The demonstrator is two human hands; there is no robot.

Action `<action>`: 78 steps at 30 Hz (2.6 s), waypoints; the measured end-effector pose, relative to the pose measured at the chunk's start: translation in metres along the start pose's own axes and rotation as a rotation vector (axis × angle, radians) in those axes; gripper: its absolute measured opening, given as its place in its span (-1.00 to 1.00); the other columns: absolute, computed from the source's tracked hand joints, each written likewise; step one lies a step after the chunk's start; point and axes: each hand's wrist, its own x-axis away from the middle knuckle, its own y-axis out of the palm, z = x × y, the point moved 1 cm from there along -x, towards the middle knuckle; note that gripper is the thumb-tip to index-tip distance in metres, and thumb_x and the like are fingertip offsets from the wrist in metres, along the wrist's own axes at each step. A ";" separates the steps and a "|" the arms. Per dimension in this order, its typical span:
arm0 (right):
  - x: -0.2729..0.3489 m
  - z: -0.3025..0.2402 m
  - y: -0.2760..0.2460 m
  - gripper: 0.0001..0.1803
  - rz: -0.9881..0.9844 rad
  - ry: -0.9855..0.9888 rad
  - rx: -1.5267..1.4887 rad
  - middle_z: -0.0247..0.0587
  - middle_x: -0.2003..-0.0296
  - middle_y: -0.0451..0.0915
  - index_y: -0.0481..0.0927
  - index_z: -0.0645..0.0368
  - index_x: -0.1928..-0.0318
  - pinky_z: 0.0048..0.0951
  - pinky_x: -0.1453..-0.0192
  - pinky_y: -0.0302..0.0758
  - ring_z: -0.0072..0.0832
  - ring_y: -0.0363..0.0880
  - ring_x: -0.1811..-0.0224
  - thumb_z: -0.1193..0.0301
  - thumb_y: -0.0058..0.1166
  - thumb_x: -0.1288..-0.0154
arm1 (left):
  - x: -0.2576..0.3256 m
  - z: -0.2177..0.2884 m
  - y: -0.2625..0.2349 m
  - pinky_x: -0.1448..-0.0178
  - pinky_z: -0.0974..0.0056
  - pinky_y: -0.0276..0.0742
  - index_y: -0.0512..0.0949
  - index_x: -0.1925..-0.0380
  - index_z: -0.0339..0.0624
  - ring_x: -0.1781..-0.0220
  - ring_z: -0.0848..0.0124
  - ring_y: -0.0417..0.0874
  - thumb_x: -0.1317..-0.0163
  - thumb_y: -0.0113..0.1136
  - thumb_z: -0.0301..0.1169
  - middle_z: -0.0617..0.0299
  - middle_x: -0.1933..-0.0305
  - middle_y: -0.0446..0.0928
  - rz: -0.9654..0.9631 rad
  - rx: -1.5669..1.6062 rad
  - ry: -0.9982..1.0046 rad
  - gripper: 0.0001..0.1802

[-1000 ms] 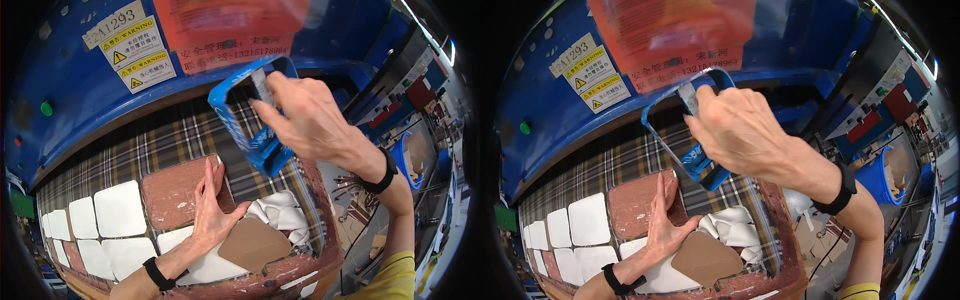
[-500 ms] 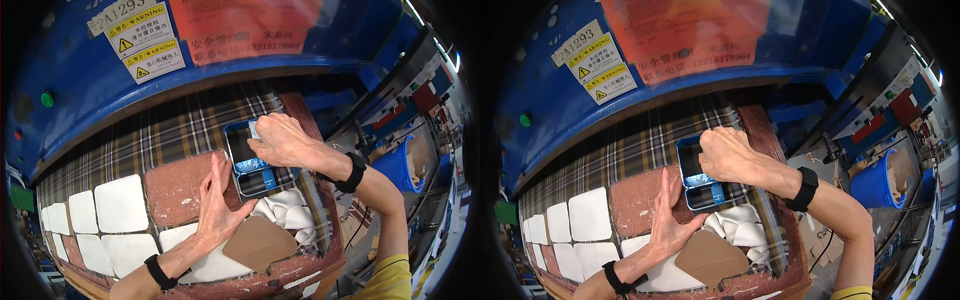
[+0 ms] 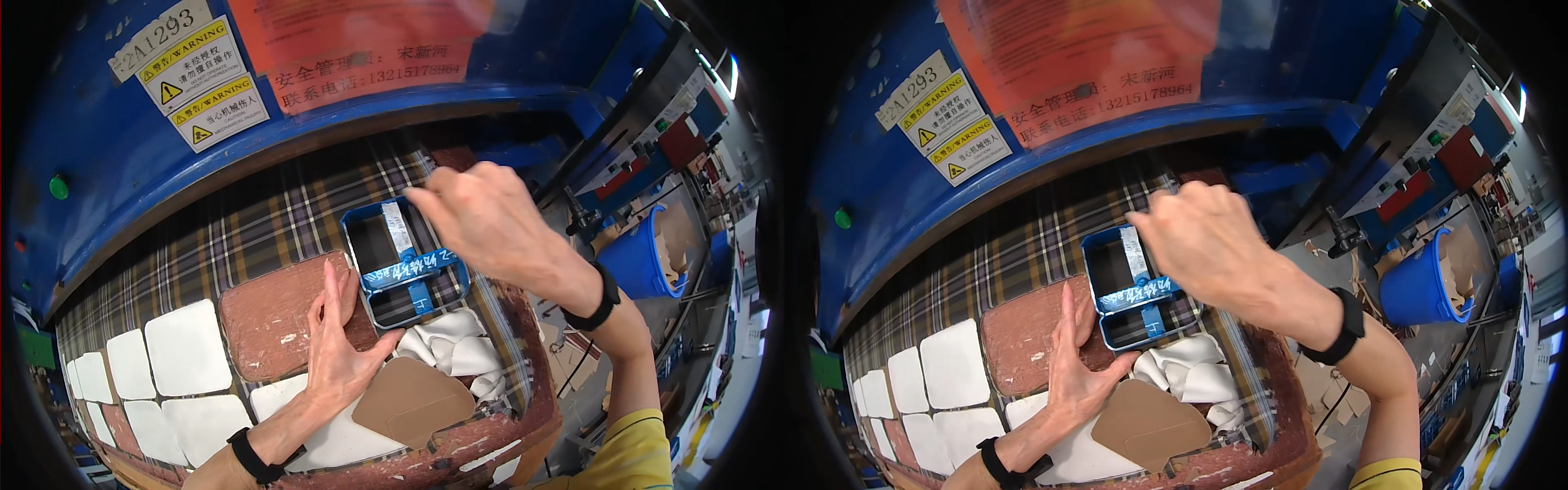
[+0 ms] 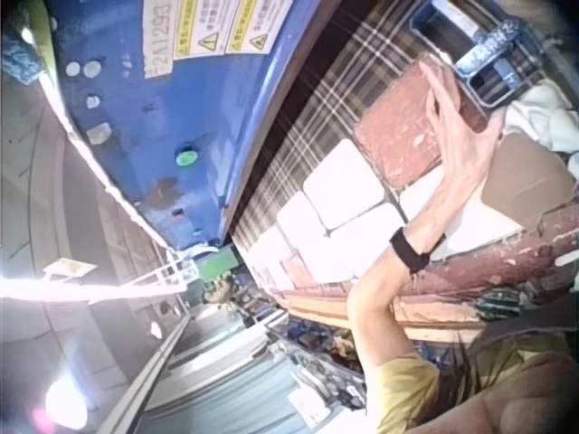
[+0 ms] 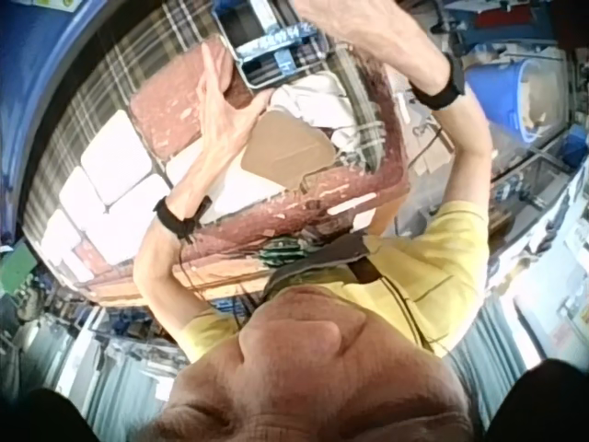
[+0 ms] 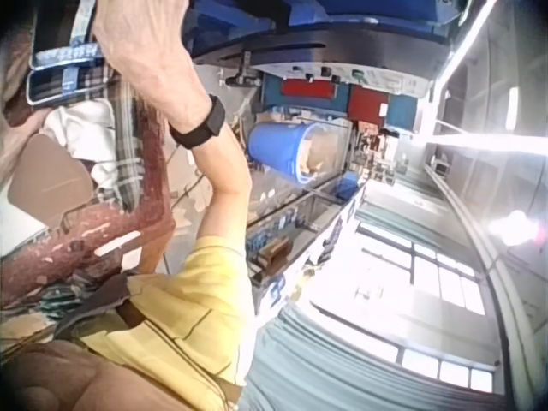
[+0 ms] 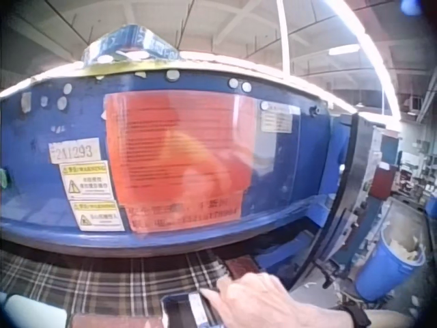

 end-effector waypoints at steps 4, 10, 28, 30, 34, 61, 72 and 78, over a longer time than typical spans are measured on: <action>0.036 0.022 -0.003 -0.66 -0.153 -0.010 -0.135 0.18 0.67 0.51 0.51 0.36 0.55 -0.05 0.47 0.48 0.06 0.57 0.60 0.40 0.07 -0.35 | 0.000 0.000 -0.002 -0.52 0.01 -0.12 -0.40 -0.48 -0.31 -0.53 0.04 0.13 -0.01 0.50 -0.28 -0.20 -0.39 0.31 0.010 -0.031 0.008 0.34; 0.066 0.013 0.007 -0.80 -0.366 0.188 -0.467 0.15 0.74 0.45 0.36 0.51 0.34 -0.14 0.59 0.43 -0.01 0.54 0.69 0.53 -0.05 -0.31 | 0.000 0.001 -0.002 -0.51 -0.01 -0.05 -0.37 -0.49 -0.28 -0.50 0.00 0.14 -0.01 0.50 -0.27 -0.13 -0.38 0.35 0.004 -0.047 -0.013 0.33; 0.073 0.023 0.017 -0.82 -0.295 0.108 -0.523 0.09 0.78 0.39 0.32 0.55 0.28 -0.23 0.68 0.36 -0.13 0.51 0.76 0.57 -0.11 -0.31 | 0.002 -0.001 0.001 -0.51 0.03 -0.03 -0.29 -0.49 -0.32 -0.51 0.09 0.14 0.00 0.51 -0.27 -0.08 -0.31 0.45 -0.006 0.049 -0.140 0.30; 0.073 0.023 0.017 -0.81 -0.302 0.127 -0.526 0.08 0.78 0.38 0.33 0.54 0.27 -0.22 0.66 0.36 -0.13 0.51 0.76 0.56 -0.11 -0.32 | 0.002 -0.001 0.000 -0.51 0.03 -0.02 -0.29 -0.49 -0.32 -0.51 0.09 0.14 0.00 0.51 -0.28 -0.08 -0.31 0.45 -0.012 0.045 -0.139 0.30; 0.075 0.023 0.017 -0.79 -0.319 0.213 -0.560 0.05 0.77 0.41 0.36 0.51 0.20 -0.21 0.62 0.37 -0.15 0.52 0.74 0.51 -0.11 -0.38 | 0.002 -0.001 -0.002 -0.48 0.09 0.12 -0.30 -0.49 -0.30 -0.47 0.10 0.24 0.02 0.53 -0.36 -0.13 -0.33 0.40 -0.007 -0.022 -0.083 0.30; 0.083 0.039 0.020 -0.51 -0.353 0.196 -0.732 -0.08 0.70 0.49 0.29 0.69 -0.15 -0.33 0.70 0.30 -0.33 0.49 0.79 0.49 0.04 -0.39 | -0.012 0.014 -0.016 -0.47 -0.12 0.16 0.27 -0.36 -0.33 -0.42 -0.09 0.32 0.07 0.51 -0.46 -0.15 -0.37 0.36 -0.139 -0.206 0.133 -0.06; 0.081 0.039 0.025 -0.40 -0.321 0.046 -0.529 -0.11 0.54 0.62 0.26 0.71 -0.21 -0.48 0.49 0.53 -0.39 0.65 0.61 0.56 0.09 -0.23 | -0.016 0.015 -0.022 -0.51 -0.23 -0.09 0.27 -0.35 -0.23 -0.42 -0.13 0.33 -0.08 0.41 -0.30 -0.20 -0.31 0.41 -0.277 -0.148 0.007 -0.17; 0.085 0.040 0.021 -0.37 -0.340 0.040 -0.476 -0.09 0.52 0.64 0.25 0.68 -0.24 -0.48 0.45 0.56 -0.38 0.69 0.56 0.55 0.11 -0.22 | -0.016 0.009 -0.022 -0.41 -0.25 0.17 0.29 -0.32 -0.49 -0.37 -0.23 0.36 0.11 0.53 -0.47 -0.27 -0.27 0.42 -0.227 -0.156 0.170 -0.05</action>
